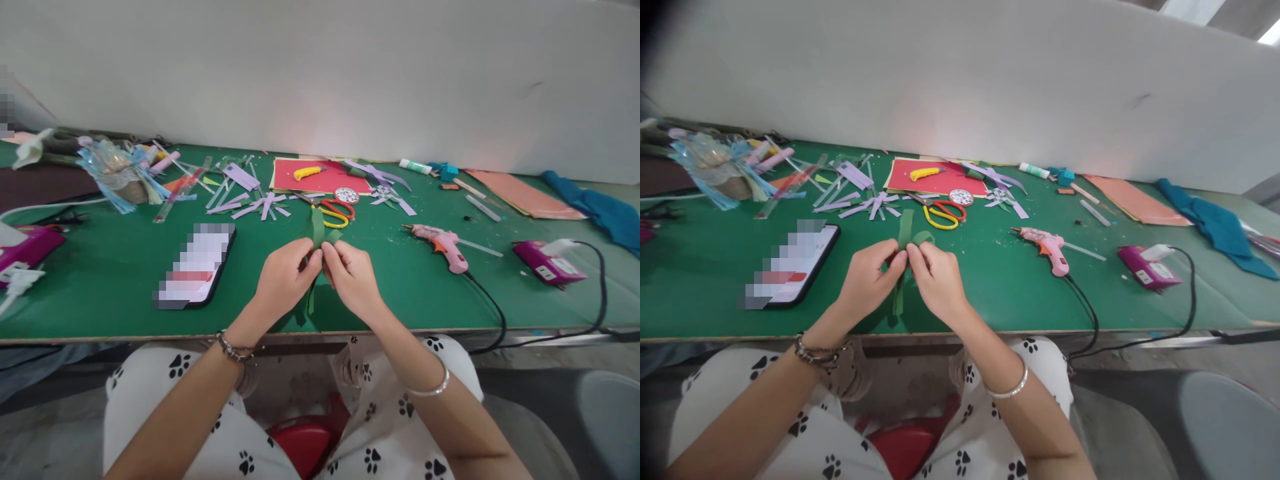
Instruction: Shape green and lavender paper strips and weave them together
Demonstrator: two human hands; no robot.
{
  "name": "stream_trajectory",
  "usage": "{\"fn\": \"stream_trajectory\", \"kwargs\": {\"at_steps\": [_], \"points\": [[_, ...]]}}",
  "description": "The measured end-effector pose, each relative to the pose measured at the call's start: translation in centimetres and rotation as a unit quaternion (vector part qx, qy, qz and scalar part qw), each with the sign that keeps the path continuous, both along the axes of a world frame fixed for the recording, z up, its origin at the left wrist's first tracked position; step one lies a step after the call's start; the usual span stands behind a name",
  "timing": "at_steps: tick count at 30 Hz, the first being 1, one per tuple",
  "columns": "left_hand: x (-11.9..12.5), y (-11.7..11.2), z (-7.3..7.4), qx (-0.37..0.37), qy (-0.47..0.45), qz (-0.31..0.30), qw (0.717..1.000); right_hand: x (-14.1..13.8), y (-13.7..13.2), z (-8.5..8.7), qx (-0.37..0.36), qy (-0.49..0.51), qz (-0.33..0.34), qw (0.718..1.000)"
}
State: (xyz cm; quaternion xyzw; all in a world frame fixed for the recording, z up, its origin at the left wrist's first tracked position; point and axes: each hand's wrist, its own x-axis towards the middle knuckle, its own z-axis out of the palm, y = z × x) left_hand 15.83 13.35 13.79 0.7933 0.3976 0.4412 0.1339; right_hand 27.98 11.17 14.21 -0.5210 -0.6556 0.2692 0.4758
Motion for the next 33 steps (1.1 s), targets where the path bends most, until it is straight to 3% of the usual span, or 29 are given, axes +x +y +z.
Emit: {"fn": "stream_trajectory", "kwargs": {"at_steps": [5,13,22,27,33], "points": [[0.3,0.0,-0.3,-0.004,-0.080,0.005,0.997,-0.3,-0.1,-0.3,-0.016,0.027,0.035,0.999],[0.9,-0.5,-0.5,-0.078,-0.165,0.004,0.983,-0.7,-0.3,-0.2,-0.039,0.078,0.031,0.996],[2.0,-1.6,-0.9,-0.184,-0.315,0.015,0.931,-1.6,-0.9,0.2,-0.059,0.174,-0.001,0.983],[1.4,-1.2,-0.3,-0.175,-0.215,-0.046,0.960,-1.1,-0.7,0.3,-0.050,0.175,-0.012,0.983],[0.9,-0.9,-0.2,-0.076,-0.152,-0.009,0.985,-0.8,-0.7,0.6,-0.047,0.117,0.002,0.992]]}}
